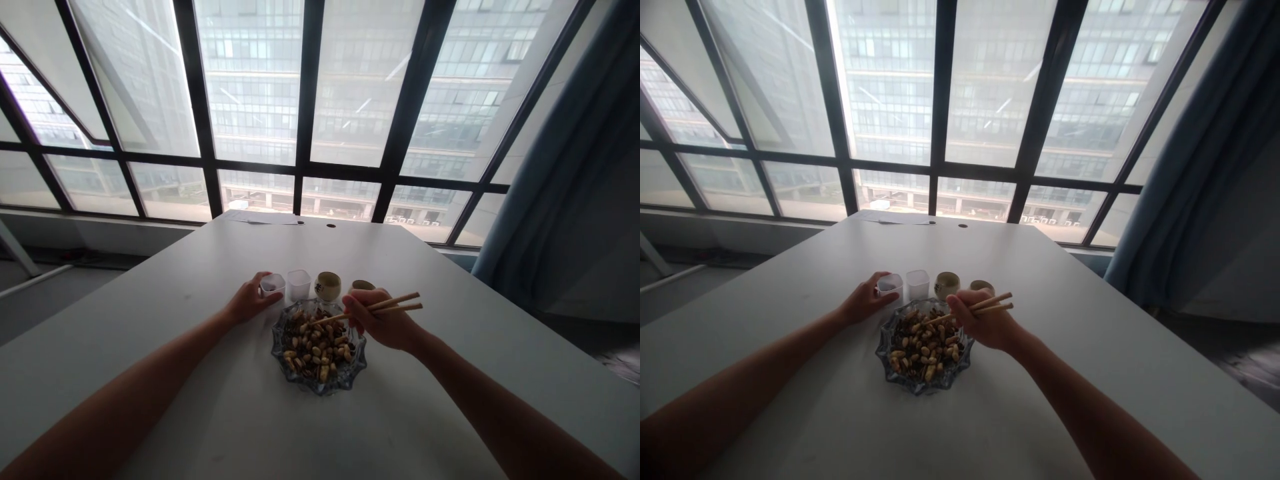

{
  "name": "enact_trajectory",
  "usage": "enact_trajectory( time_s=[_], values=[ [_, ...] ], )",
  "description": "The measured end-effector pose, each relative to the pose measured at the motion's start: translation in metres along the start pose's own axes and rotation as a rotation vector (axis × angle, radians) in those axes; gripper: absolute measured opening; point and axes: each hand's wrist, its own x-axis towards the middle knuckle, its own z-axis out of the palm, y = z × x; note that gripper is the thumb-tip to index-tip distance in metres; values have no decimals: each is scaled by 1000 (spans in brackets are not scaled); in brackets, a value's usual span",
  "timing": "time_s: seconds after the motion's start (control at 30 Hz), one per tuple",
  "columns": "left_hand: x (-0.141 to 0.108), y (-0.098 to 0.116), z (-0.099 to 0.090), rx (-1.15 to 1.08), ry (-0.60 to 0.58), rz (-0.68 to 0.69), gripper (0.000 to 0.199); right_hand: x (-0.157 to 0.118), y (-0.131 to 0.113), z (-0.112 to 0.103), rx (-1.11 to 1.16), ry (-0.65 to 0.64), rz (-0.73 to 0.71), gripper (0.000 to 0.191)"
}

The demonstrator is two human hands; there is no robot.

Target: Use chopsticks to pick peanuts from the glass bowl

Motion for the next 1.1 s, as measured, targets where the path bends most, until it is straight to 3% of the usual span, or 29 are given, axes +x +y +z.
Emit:
enact_trajectory(
  time_s=[0.17,0.27,0.37,0.57,0.73,0.93,1.1],
  values=[
    [0,2,0,20,6,-8,75,-5,-12,-17,107,-153,73,51],
    [0,2,0,28,13,-5,74,-6,-15,-27,106,-59,107,52],
    [-1,2,0,24,5,-7,75,-4,-14,-31,12,38,21,51],
    [-1,2,0,5,-8,-13,74,0,-4,-23,-193,-58,-177,52],
    [-1,4,-1,7,-18,-22,77,0,7,-14,-241,-104,-204,50],
    [-1,4,-1,12,-17,-13,77,0,4,-16,-268,-56,-200,52],
    [-1,3,0,13,-7,-6,75,-2,5,-8,-283,-95,-223,46]
  ],
)
